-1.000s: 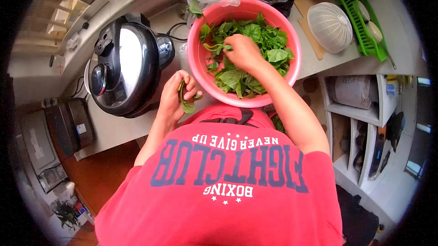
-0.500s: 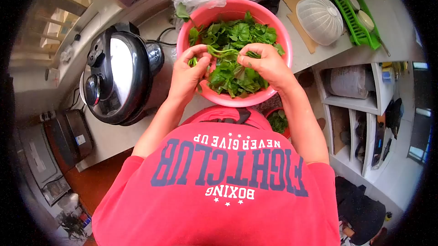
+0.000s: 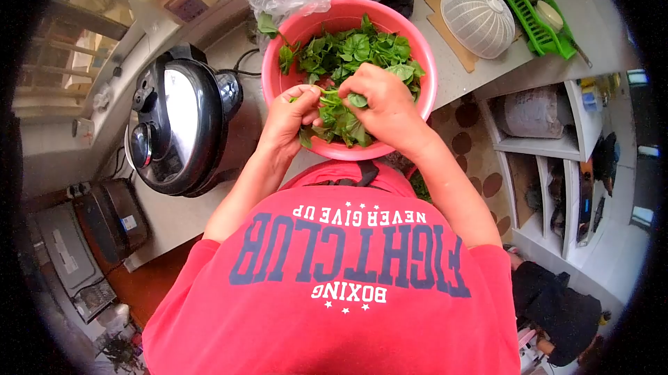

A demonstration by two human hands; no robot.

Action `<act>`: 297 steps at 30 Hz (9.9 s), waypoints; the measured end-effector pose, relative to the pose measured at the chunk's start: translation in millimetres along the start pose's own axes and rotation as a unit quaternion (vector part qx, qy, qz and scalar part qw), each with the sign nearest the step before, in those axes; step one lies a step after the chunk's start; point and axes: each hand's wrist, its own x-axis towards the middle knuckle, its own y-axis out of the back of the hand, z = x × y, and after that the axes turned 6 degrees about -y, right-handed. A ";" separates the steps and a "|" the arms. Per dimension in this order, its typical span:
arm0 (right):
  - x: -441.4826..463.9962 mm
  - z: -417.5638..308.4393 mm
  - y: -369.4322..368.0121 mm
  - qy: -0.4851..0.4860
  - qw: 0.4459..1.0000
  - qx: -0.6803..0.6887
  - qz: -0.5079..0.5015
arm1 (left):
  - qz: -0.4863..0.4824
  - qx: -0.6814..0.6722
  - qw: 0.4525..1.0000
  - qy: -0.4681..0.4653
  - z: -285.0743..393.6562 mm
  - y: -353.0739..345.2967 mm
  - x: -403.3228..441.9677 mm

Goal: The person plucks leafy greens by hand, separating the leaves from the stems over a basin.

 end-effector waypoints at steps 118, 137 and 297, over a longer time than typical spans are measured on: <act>-25.6 -5.2 -15.3 -0.260 0.866 0.373 -0.206 | -0.063 -0.375 0.915 0.135 14.4 14.0 -3.2; -59.8 15.4 -17.9 -0.263 0.877 0.401 -0.005 | -0.147 -0.169 0.975 -0.001 -28.4 -74.0 -36.2; -54.4 31.0 -9.5 -0.345 0.780 0.514 -0.091 | -0.047 0.427 0.867 -0.254 -28.4 -31.1 -39.1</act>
